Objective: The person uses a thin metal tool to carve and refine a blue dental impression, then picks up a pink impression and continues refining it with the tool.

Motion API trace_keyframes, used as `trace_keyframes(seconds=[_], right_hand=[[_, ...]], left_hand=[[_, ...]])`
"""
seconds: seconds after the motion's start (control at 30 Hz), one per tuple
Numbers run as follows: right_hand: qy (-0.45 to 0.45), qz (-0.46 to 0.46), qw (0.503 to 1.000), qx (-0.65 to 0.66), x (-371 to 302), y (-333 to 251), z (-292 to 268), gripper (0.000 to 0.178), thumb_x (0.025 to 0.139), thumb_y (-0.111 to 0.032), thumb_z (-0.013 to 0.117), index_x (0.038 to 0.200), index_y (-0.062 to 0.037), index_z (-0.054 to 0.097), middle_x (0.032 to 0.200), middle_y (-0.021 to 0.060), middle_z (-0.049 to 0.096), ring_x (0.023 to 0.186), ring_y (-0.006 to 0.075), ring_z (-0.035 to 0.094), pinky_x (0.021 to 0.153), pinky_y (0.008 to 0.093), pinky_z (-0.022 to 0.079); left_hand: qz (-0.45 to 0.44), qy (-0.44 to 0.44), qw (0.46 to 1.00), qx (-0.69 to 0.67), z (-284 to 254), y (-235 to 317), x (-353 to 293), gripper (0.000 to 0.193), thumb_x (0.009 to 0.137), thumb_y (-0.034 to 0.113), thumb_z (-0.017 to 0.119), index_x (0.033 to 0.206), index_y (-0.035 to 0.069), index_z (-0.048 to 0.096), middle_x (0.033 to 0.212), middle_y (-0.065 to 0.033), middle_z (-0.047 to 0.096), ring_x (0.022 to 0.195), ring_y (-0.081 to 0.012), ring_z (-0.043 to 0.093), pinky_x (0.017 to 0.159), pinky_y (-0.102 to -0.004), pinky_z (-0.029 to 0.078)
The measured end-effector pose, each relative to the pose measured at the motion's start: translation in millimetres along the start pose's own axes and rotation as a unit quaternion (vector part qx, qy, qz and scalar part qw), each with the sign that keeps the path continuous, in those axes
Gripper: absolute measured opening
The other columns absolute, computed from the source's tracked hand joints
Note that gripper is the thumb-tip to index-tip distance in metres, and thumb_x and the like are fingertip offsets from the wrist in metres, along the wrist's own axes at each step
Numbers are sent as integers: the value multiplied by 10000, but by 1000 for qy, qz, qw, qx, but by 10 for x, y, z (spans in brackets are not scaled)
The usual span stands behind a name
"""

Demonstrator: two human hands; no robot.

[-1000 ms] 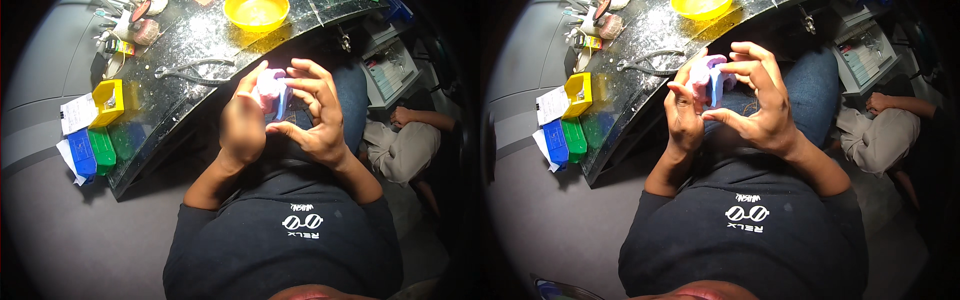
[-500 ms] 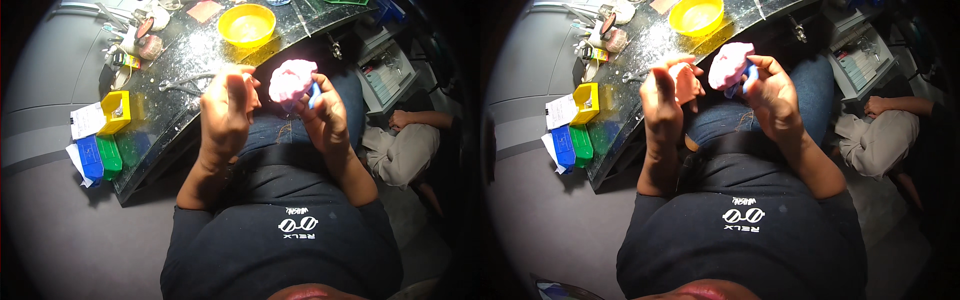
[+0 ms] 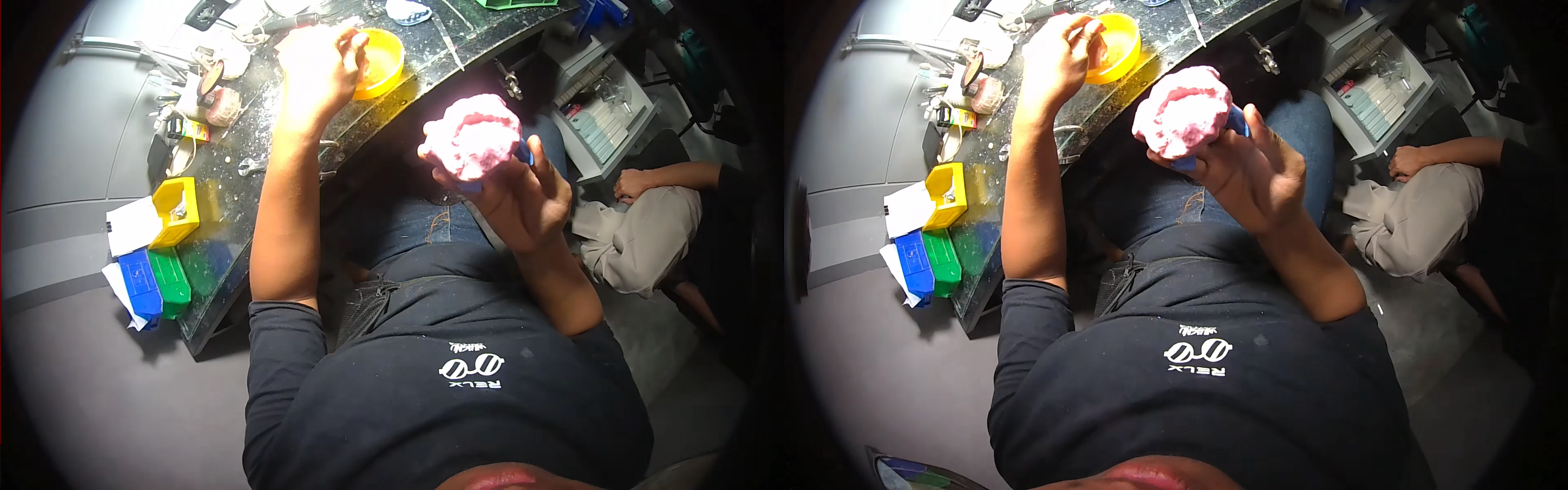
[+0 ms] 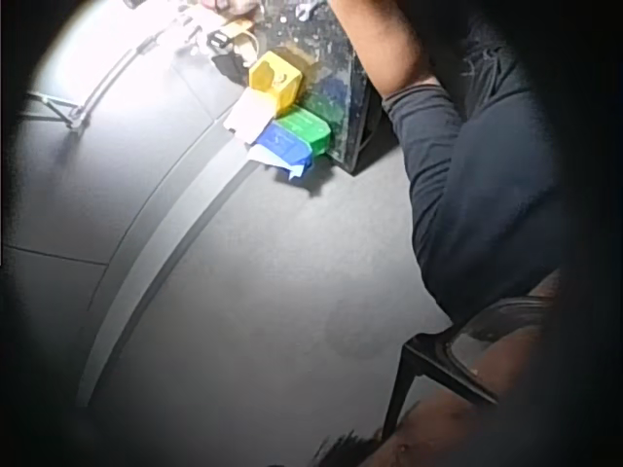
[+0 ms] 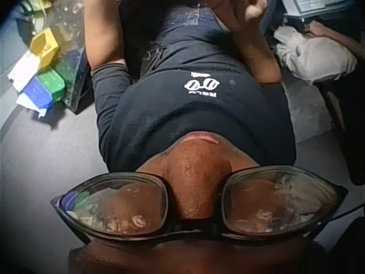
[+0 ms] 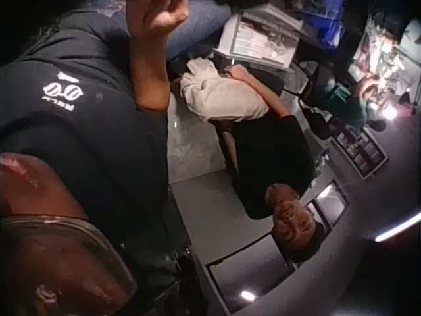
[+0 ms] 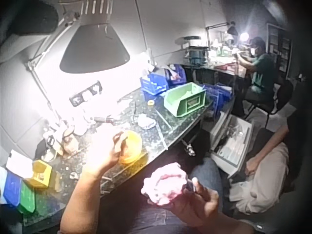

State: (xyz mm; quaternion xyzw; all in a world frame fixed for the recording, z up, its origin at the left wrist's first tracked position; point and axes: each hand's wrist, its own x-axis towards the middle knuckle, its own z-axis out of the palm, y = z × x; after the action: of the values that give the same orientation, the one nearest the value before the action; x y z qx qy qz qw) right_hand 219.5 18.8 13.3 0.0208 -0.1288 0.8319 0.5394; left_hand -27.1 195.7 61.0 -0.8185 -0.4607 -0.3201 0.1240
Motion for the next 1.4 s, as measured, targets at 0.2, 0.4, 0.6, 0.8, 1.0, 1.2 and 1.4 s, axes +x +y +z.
trace_keyframes(seconds=[0.2, 0.4, 0.6, 0.8, 1.0, 1.2, 1.4], right_hand=[[15, -1, 1000, -20, -13, -15, 38, 676, 1083, -452, 331, 1531, 54, 296, 1534, 257, 422, 1413, 438, 420, 1189, 629, 268], [-45, -31, 998, -42, -27, -26, 10, 652, 1059, -421, 446, 1493, 53, 337, 1505, 243, 453, 1396, 381, 462, 1147, 622, 350], [46, -196, 848, -491, -15, 66, 282, 626, 857, -89, 789, 1383, 52, 481, 1386, 199, 566, 1219, 240, 607, 1016, 336, 503], [-44, -274, 528, -803, 3, 69, 228, 590, 744, -97, 850, 1269, 21, 608, 1334, 235, 601, 1213, 370, 612, 1012, 417, 515], [-52, -275, 458, -844, -13, 146, 149, 645, 710, -145, 877, 1282, 12, 625, 1296, 211, 608, 1169, 371, 617, 1009, 437, 502], [-30, -270, 466, -842, 1, 156, 50, 652, 687, -162, 896, 1261, 23, 647, 1273, 202, 621, 1138, 351, 631, 970, 412, 523], [-8, -289, 455, -842, 27, 222, -8, 657, 671, -178, 910, 1236, 43, 658, 1255, 203, 634, 1120, 345, 641, 944, 403, 540]], left_hand=[[38, -40, 996, 70, 56, 11, 17, 202, 881, 320, 736, 932, 126, 760, 808, -97, 711, 795, -297, 689, 755, -409, 534], [-4, 80, 997, 0, -232, 315, -41, 229, 854, 308, 739, 867, 80, 753, 769, -138, 703, 782, -340, 690, 720, -426, 536], [-237, -86, 767, -590, -572, 1359, -785, 683, 1023, 495, 561, 1409, -64, 491, 1256, -153, 644, 1152, -180, 616, 1034, -348, 476], [-297, -61, 475, -826, -307, 1527, -1211, 543, 1093, 348, 449, 1485, -20, 377, 1389, -151, 527, 1274, -224, 551, 1135, -412, 415], [-351, -2, 348, -869, -263, 1537, -1279, 608, 1110, 435, 314, 1480, -41, 387, 1418, -170, 527, 1331, -265, 521, 1160, -468, 395], [-359, 7, 380, -852, -155, 1561, -1320, 613, 1103, 429, 346, 1500, -37, 362, 1491, -193, 468, 1404, -275, 443, 1205, -447, 311], [-311, 9, 447, -839, -29, 1562, -1354, 671, 1085, 449, 396, 1558, 0, 238, 1552, -213, 384, 1438, -283, 388, 1210, -418, 272]])
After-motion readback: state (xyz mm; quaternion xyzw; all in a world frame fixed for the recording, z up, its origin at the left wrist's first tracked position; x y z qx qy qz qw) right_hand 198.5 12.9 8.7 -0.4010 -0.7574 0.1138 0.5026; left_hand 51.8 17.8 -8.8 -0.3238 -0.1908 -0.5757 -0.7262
